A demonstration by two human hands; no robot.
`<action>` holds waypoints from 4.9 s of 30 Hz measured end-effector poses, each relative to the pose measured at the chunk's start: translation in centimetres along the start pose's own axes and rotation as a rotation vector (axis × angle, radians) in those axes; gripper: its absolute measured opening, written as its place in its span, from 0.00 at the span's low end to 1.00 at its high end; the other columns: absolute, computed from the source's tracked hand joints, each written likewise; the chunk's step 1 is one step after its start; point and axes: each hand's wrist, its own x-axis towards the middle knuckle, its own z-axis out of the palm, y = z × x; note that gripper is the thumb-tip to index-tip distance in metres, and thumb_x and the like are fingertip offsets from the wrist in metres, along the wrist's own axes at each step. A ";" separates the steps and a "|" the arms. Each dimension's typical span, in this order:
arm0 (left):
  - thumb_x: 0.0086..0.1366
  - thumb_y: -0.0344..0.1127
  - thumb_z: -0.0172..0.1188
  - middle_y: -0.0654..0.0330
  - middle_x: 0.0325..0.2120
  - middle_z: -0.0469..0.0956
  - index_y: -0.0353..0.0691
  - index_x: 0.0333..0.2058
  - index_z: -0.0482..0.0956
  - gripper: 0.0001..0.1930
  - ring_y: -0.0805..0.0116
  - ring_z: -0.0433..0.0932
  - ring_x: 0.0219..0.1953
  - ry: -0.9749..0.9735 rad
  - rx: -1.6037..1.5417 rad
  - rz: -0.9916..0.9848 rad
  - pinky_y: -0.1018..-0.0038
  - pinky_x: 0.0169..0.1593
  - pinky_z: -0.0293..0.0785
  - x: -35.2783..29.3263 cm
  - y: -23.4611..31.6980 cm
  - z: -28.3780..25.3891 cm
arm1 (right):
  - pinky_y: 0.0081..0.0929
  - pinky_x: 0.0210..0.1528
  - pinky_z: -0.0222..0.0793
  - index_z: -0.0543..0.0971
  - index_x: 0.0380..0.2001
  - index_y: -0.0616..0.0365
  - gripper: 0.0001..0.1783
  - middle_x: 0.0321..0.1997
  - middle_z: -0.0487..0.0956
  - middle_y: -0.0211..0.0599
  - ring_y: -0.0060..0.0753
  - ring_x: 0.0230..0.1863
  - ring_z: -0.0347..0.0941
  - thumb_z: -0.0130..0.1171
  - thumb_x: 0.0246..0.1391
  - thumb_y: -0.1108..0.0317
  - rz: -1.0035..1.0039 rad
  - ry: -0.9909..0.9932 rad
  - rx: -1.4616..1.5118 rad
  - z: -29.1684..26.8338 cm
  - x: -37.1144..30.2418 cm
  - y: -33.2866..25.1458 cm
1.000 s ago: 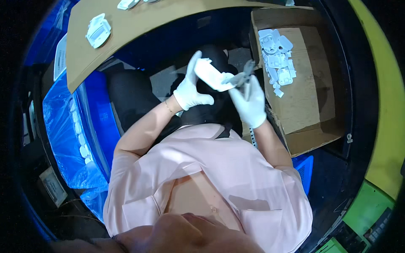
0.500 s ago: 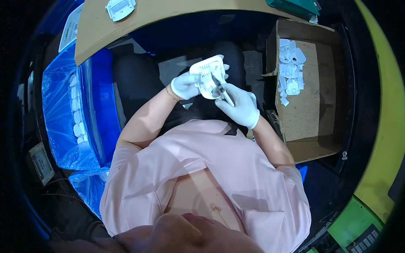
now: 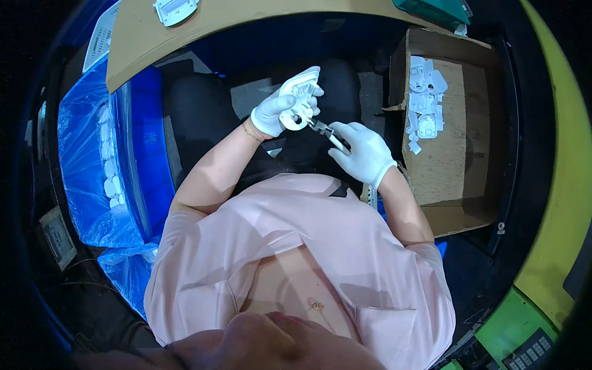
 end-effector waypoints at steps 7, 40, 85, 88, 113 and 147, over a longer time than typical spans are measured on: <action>0.53 0.41 0.65 0.57 0.47 0.69 0.40 0.66 0.54 0.44 0.73 0.72 0.41 -0.027 0.190 -0.010 0.76 0.49 0.70 -0.1 0.1 0.3 | 0.40 0.40 0.71 0.76 0.48 0.54 0.24 0.36 0.76 0.45 0.50 0.38 0.74 0.63 0.44 0.65 0.035 -0.122 -0.150 0.2 1.0 -0.7; 0.48 0.35 0.62 0.61 0.46 0.70 0.37 0.64 0.59 0.41 0.76 0.68 0.39 0.083 0.455 -0.027 0.81 0.47 0.66 -0.6 -0.3 1.4 | 0.44 0.44 0.71 0.78 0.36 0.54 0.11 0.32 0.79 0.52 0.55 0.38 0.76 0.49 0.49 0.70 0.060 -0.362 -0.251 1.9 3.7 -0.2; 0.43 0.35 0.62 0.57 0.50 0.71 0.39 0.64 0.61 0.44 0.70 0.70 0.45 0.031 0.471 -0.014 0.77 0.53 0.67 -0.5 2.1 1.3 | 0.40 0.38 0.71 0.76 0.45 0.55 0.21 0.32 0.77 0.44 0.49 0.35 0.75 0.62 0.46 0.62 0.056 -0.098 -0.120 2.2 2.2 -0.8; 0.42 0.37 0.64 0.58 0.50 0.71 0.39 0.64 0.61 0.45 0.71 0.70 0.44 0.025 0.472 -0.037 0.77 0.53 0.66 -0.5 2.1 1.5 | 0.41 0.37 0.71 0.76 0.45 0.54 0.20 0.32 0.77 0.44 0.49 0.35 0.76 0.61 0.47 0.62 0.022 -0.090 -0.162 2.0 2.3 -0.8; 0.44 0.35 0.68 0.56 0.59 0.65 0.36 0.62 0.62 0.44 0.66 0.65 0.60 -0.042 0.612 -0.017 0.74 0.60 0.63 -0.4 0.7 0.7 | 0.42 0.43 0.72 0.77 0.43 0.56 0.16 0.36 0.77 0.49 0.52 0.39 0.76 0.58 0.51 0.64 0.177 -0.322 -0.278 1.5 3.2 -2.1; 0.50 0.39 0.64 0.54 0.50 0.72 0.36 0.64 0.59 0.41 0.72 0.74 0.45 0.009 0.177 0.162 0.74 0.55 0.70 -0.2 2.3 -0.2 | 0.41 0.37 0.71 0.77 0.38 0.54 0.17 0.31 0.80 0.45 0.52 0.34 0.76 0.61 0.46 0.58 0.011 -0.132 0.054 2.5 2.6 1.5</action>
